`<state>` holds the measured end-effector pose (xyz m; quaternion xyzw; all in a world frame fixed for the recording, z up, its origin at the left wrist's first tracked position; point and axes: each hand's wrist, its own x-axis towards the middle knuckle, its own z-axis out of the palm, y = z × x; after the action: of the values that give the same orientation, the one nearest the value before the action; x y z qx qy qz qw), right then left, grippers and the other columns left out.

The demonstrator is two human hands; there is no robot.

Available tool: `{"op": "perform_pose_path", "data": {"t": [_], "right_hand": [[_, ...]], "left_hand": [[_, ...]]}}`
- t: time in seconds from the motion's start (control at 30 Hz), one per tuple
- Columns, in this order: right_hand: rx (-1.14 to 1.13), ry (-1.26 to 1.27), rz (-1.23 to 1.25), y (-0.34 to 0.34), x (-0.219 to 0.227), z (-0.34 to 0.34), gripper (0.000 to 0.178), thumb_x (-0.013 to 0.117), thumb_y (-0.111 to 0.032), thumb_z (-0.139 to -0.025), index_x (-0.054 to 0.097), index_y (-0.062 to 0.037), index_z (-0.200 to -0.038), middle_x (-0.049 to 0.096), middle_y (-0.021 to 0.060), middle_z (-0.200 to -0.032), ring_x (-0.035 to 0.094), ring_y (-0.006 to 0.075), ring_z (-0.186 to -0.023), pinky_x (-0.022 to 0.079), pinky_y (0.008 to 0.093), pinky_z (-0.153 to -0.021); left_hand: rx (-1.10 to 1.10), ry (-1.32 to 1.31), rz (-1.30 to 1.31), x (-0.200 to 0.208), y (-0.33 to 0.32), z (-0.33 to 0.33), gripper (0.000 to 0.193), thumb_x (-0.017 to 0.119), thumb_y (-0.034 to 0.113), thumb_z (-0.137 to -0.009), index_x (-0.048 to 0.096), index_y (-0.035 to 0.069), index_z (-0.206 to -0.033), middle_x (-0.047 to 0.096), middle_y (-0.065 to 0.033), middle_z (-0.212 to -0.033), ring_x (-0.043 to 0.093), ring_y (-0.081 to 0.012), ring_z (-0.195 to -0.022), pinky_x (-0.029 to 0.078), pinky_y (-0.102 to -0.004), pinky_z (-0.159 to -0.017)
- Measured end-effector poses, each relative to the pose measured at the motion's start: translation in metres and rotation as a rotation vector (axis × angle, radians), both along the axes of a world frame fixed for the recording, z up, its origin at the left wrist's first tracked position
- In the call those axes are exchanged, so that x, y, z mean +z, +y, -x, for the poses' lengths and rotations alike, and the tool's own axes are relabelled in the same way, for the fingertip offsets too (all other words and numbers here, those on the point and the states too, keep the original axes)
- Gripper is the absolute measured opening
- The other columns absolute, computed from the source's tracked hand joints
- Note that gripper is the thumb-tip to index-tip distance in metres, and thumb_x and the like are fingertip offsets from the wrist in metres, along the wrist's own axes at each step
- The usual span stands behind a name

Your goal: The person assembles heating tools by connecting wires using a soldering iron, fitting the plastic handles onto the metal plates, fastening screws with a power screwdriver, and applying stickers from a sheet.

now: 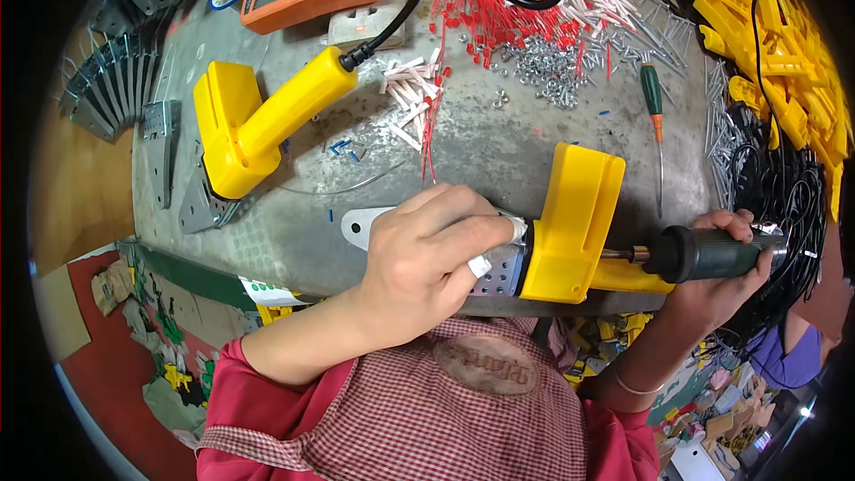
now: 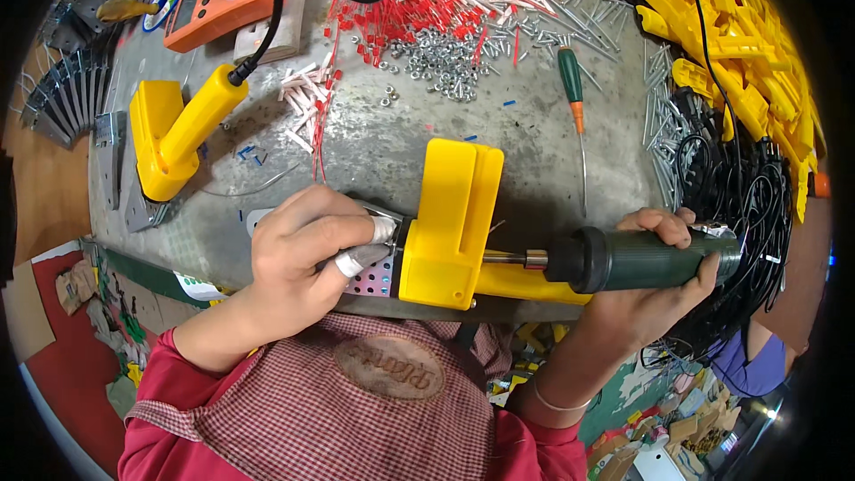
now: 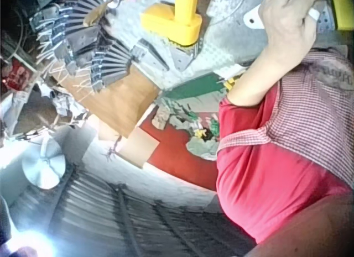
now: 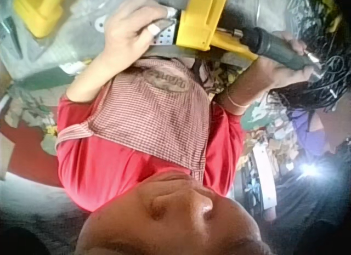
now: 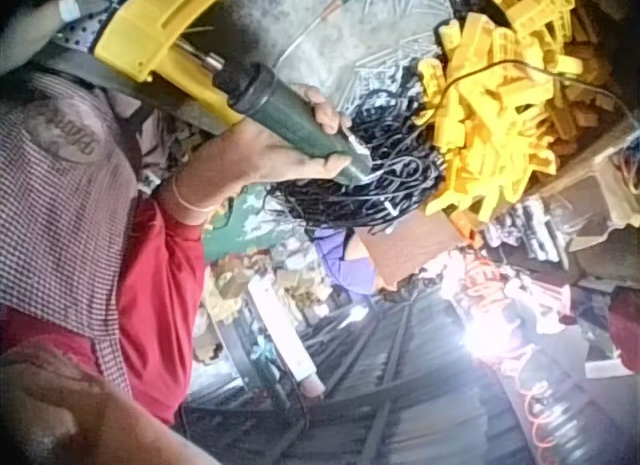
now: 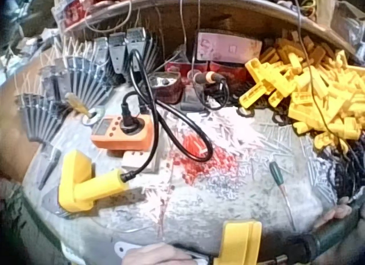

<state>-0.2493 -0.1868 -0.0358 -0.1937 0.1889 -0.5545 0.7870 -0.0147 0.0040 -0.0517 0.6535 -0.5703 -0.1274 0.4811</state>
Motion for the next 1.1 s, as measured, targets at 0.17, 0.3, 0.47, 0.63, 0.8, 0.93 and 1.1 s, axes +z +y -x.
{"op": "perform_pose_path", "data": {"t": [0.17, 0.3, 0.47, 0.63, 0.8, 0.93, 1.1], "right_hand": [[0.008, 0.020, -0.021, 0.001, -0.001, -0.001, 0.034, 0.059, -0.025, -0.089, 0.044, -0.0006, -0.107, 0.052, 0.0030, -0.082, 0.057, 0.0150, -0.080, 0.045, 0.0381, -0.093], [0.006, -0.016, 0.012, 0.001, -0.005, -0.002, 0.033, 0.059, -0.025, -0.089, 0.044, -0.0003, -0.106, 0.052, 0.0023, -0.081, 0.057, 0.0146, -0.080, 0.046, 0.0382, -0.093], [0.008, -0.030, 0.060, -0.003, -0.002, -0.001, 0.035, 0.057, -0.024, -0.090, 0.044, 0.0016, -0.110, 0.051, 0.0030, -0.081, 0.056, 0.0154, -0.080, 0.046, 0.0372, -0.092], [-0.065, -0.080, 0.137, 0.012, 0.015, 0.008, 0.044, 0.057, -0.026, -0.087, 0.042, 0.0026, -0.116, 0.045, 0.0029, -0.081, 0.050, 0.0140, -0.075, 0.044, 0.0337, -0.081], [-0.069, -0.154, 0.087, 0.035, 0.013, 0.013, 0.041, 0.057, -0.026, -0.085, 0.040, -0.0011, -0.113, 0.041, 0.0010, -0.077, 0.045, 0.0119, -0.069, 0.042, 0.0300, -0.073], [-0.090, -0.190, 0.083, 0.039, 0.009, 0.007, 0.037, 0.057, -0.026, -0.085, 0.040, -0.0018, -0.109, 0.041, 0.0015, -0.077, 0.045, 0.0125, -0.068, 0.041, 0.0301, -0.072], [-0.090, -0.201, 0.079, 0.041, 0.007, 0.005, 0.037, 0.057, -0.026, -0.085, 0.041, -0.0020, -0.108, 0.041, 0.0016, -0.077, 0.045, 0.0129, -0.067, 0.042, 0.0303, -0.072]], "left_hand": [[-0.044, 0.020, -0.038, 0.003, 0.000, -0.002, 0.020, 0.068, 0.005, -0.069, 0.068, 0.002, -0.089, 0.064, -0.0086, -0.080, 0.062, -0.0235, -0.070, 0.049, -0.0330, -0.061], [-0.044, 0.038, -0.058, 0.005, -0.002, 0.000, 0.019, 0.067, 0.004, -0.070, 0.068, 0.001, -0.088, 0.064, -0.0090, -0.080, 0.062, -0.0240, -0.070, 0.049, -0.0329, -0.061], [-0.039, 0.024, -0.078, 0.004, -0.001, 0.001, 0.018, 0.068, 0.006, -0.073, 0.068, 0.001, -0.091, 0.064, -0.0103, -0.083, 0.063, -0.0240, -0.072, 0.050, -0.0323, -0.064], [-0.114, -0.111, -0.066, 0.016, 0.002, -0.005, 0.044, 0.075, 0.022, -0.074, 0.064, 0.002, -0.111, 0.063, -0.0137, -0.104, 0.062, -0.0296, -0.094, 0.049, -0.0387, -0.080], [-0.130, -0.280, -0.178, 0.011, 0.005, 0.005, 0.069, 0.080, 0.037, -0.066, 0.058, 0.001, -0.120, 0.060, -0.0154, -0.115, 0.057, -0.0349, -0.104, 0.044, -0.0442, -0.090], [-0.137, -0.242, -0.173, 0.011, 0.003, 0.005, 0.066, 0.080, 0.036, -0.067, 0.058, 0.000, -0.118, 0.060, -0.0148, -0.113, 0.058, -0.0337, -0.101, 0.044, -0.0431, -0.087], [-0.121, -0.240, -0.191, 0.013, 0.006, 0.008, 0.068, 0.081, 0.035, -0.066, 0.056, 0.001, -0.120, 0.060, -0.0150, -0.112, 0.058, -0.0336, -0.101, 0.044, -0.0432, -0.088]]}}
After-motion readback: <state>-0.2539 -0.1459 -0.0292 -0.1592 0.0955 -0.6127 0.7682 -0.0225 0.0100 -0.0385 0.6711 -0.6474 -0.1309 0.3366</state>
